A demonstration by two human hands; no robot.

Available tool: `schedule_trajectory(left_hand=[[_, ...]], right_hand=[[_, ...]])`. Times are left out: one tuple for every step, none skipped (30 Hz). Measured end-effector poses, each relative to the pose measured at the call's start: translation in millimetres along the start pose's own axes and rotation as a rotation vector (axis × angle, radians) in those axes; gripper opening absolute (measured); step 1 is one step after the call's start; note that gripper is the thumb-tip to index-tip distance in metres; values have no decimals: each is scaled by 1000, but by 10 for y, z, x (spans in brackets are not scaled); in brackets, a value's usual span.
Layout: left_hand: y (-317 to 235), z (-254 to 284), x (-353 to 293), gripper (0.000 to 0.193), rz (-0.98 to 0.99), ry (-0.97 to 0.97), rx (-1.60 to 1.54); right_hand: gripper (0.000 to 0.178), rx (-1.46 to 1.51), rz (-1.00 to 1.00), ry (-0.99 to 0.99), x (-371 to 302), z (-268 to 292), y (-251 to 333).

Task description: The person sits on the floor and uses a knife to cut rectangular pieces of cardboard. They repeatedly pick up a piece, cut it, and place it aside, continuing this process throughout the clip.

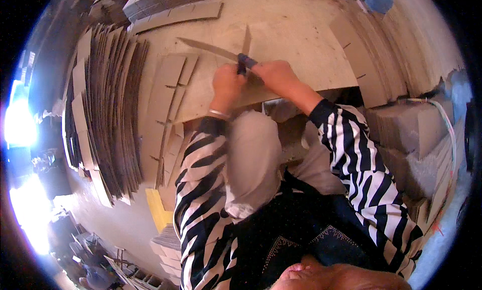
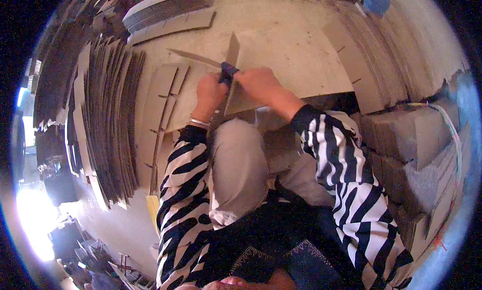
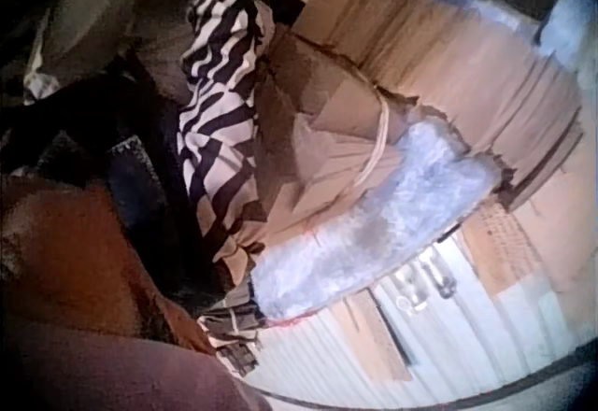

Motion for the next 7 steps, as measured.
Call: schedule_trajectory(left_hand=[[-39, -5, 10, 22, -57, -27, 29], [-41, 1, 21, 22, -96, 27, -71], [-54, 75, -36, 22, -120, 75, -171], [-39, 98, -81, 21, -148, 128, -269], [198, 51, -102, 23, -82, 122, -495], [454, 123, -174, 28, -117, -47, -255], [745, 231, -197, 35, -174, -201, -15]], right_hand=[[28, -25, -35, -18, -13, 34, -27], [25, -49, -71, -34, -39, 80, -74], [22, -69, -93, -48, -54, 146, -68], [24, -51, -149, 41, -58, 216, -86], [27, -34, -204, 131, -38, 301, -113], [30, -12, -266, 210, -29, 347, -152], [51, -99, -266, 194, -23, 256, -258]])
Point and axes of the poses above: each hand's wrist, its own x-axis towards the middle knuckle, its own z-axis out of the back of the hand, y = z × x, the point moved 2 cm from there along x, towards the middle knuckle, and after that the axes turned 14 degrees about y, right-handed, at the moved point
